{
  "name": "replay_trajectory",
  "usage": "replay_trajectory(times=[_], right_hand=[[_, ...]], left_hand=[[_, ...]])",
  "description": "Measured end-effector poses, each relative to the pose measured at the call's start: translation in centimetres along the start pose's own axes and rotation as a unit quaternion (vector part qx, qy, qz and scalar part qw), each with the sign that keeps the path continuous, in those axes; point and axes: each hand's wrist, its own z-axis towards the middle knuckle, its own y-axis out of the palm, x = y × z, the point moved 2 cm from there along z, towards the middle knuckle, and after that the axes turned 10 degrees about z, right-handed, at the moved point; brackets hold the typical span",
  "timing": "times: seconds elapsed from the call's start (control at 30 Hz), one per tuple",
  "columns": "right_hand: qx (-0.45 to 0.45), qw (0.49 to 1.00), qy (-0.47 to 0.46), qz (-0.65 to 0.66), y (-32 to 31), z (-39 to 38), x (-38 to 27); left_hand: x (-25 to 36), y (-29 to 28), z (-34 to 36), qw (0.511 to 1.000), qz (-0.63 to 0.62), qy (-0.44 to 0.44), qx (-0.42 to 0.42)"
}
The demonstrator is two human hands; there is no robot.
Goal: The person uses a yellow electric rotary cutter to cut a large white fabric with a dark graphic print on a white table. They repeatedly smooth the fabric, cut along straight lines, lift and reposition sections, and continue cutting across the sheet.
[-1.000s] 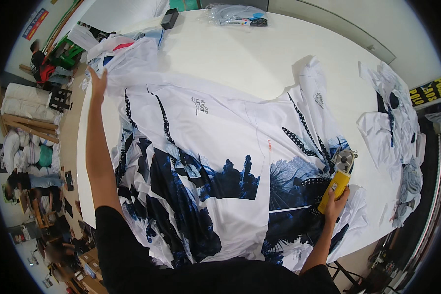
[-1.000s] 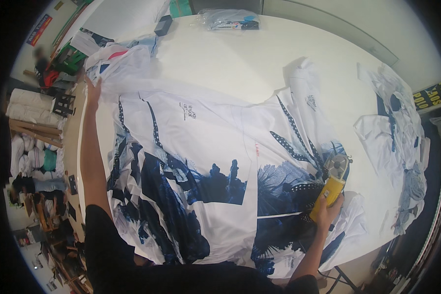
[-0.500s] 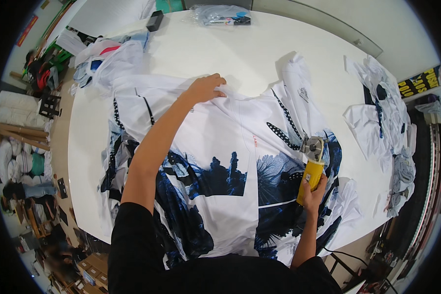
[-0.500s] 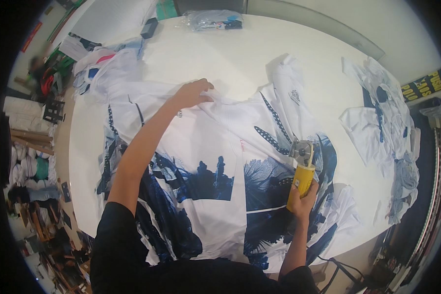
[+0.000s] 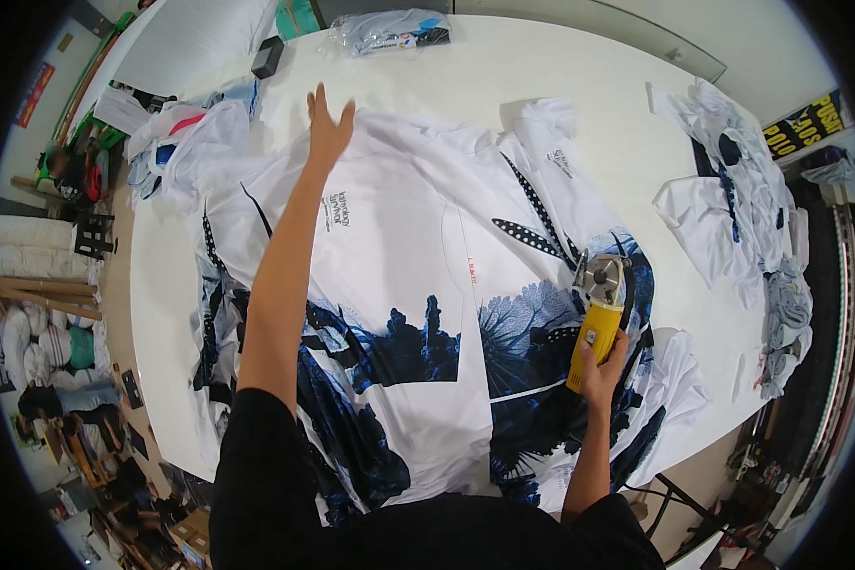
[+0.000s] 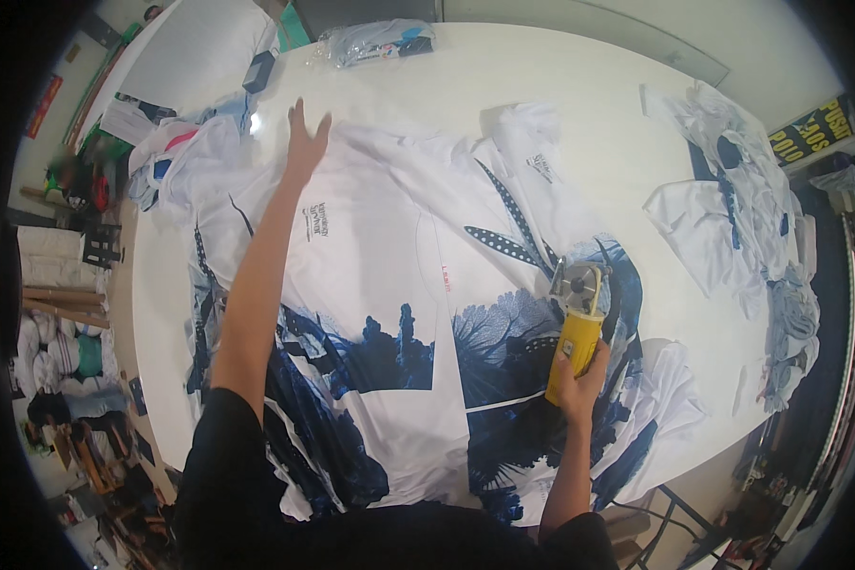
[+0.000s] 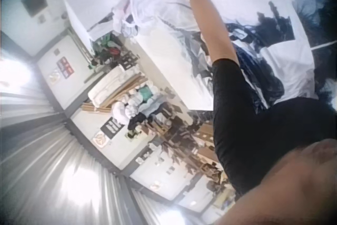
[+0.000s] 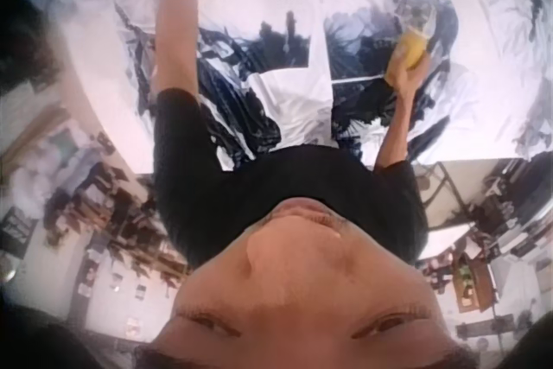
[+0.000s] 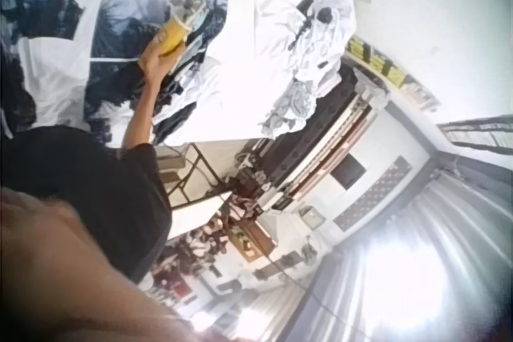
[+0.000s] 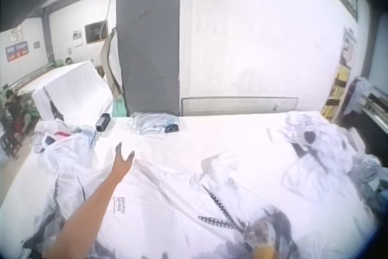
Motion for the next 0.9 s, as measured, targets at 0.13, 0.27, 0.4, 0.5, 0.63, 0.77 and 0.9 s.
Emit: replay_trajectory(times=[0.13,0.27,0.4,0.5,0.63,0.77,0.9], right_hand=[[0.001,1.000,-0.013,-0.005,-0.1,-0.1,0.6],[0.009,0.999,-0.029,-0.024,0.2,-0.3,-0.4],[-0.038,0.997,-0.051,-0.033,0.1,-2.7,-2.5],[-0.076,0.997,-0.032,-0.007,0.1,-6.4,-3.8],[-0.066,0.997,-0.019,-0.044,-1.3,-10.8,-2.0],[-0.053,0.998,-0.005,-0.040,-2.7,-14.3,0.0],[-0.026,0.998,-0.040,-0.043,-4.3,-15.5,1.3]], left_hand=[[-0.2,-4.7,-14.0,0.982,0.152,0.103,-0.038],[1.9,-14.1,-29.5,0.936,0.322,-0.041,-0.134],[3.8,-21.2,-37.1,0.936,0.266,-0.179,-0.147],[3.4,-23.6,-40.9,0.928,0.277,-0.201,-0.147],[2.1,-22.9,-42.7,0.944,0.247,-0.168,-0.141],[0.9,-23.6,-43.5,0.938,0.254,-0.169,-0.163],[-0.4,-24.3,-43.3,0.925,0.268,-0.153,-0.223]])
